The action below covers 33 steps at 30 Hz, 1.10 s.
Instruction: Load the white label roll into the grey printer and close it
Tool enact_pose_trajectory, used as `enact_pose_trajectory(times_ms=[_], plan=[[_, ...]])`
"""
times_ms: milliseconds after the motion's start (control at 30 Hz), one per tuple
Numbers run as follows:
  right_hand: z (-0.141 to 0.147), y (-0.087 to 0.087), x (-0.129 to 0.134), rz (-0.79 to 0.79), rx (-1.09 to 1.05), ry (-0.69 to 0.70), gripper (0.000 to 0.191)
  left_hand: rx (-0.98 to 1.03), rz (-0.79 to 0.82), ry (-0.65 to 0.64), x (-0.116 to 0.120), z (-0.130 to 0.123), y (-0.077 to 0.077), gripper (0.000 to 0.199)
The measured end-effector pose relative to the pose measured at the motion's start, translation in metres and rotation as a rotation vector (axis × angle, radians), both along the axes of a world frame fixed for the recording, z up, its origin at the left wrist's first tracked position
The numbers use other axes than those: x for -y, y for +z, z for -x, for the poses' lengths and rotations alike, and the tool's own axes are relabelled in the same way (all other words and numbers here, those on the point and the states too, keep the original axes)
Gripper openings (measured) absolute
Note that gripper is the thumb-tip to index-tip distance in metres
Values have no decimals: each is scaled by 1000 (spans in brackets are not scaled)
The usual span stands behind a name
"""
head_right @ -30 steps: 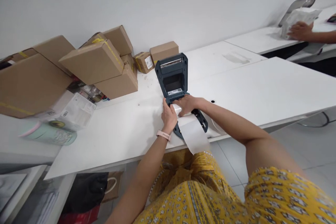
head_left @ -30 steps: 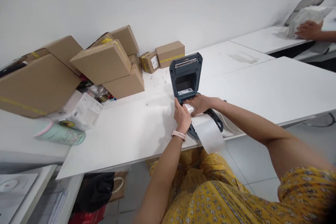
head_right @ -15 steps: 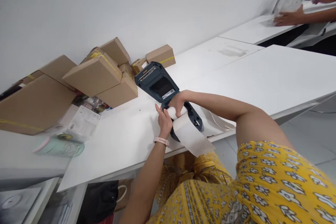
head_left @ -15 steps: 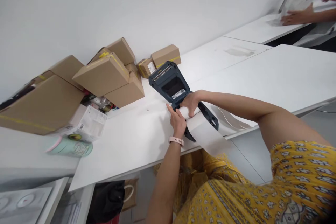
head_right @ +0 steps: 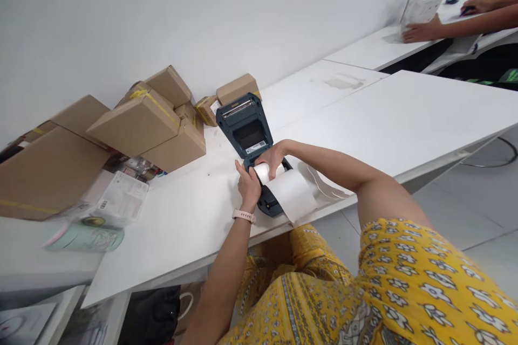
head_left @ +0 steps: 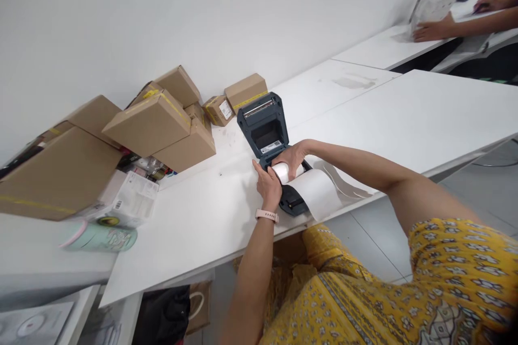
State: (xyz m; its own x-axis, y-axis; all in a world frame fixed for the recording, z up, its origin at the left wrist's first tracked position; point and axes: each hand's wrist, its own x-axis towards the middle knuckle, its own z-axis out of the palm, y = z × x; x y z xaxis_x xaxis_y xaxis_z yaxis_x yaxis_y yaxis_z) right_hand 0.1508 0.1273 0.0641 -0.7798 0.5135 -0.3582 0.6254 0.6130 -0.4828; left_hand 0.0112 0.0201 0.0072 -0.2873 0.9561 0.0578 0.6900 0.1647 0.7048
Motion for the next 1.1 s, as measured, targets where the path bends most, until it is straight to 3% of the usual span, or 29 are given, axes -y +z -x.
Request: enact_pose_trajectory(times_ms=[233, 333, 433, 567, 700, 833, 933, 1100], plan=[[-17, 13, -11, 115, -90, 92, 64, -20, -31, 6, -2, 1, -4, 66], [-51, 23, -8, 208, -374, 66, 72, -32, -30, -7, -2, 1, -5, 67], [-98, 25, -1, 277, -719, -131, 81, -39, -23, -7, -2, 0, -5, 67], [-139, 3, -5, 114, -833, -453, 85, -46, -21, -8, -3, 0, -3, 66], [-135, -38, -16, 24, -704, -684, 74, -26, -13, -11, -3, 0, -2, 65], [-110, -68, -18, 14, -594, -693, 75, -34, -8, -6, -3, 0, -1, 64], [-107, -70, -16, 20, -560, -654, 83, -36, -24, -8, -2, -1, 0, 62], [-160, -61, -2, 100, -605, -648, 73, -50, -27, -1, -2, -2, 1, 61]])
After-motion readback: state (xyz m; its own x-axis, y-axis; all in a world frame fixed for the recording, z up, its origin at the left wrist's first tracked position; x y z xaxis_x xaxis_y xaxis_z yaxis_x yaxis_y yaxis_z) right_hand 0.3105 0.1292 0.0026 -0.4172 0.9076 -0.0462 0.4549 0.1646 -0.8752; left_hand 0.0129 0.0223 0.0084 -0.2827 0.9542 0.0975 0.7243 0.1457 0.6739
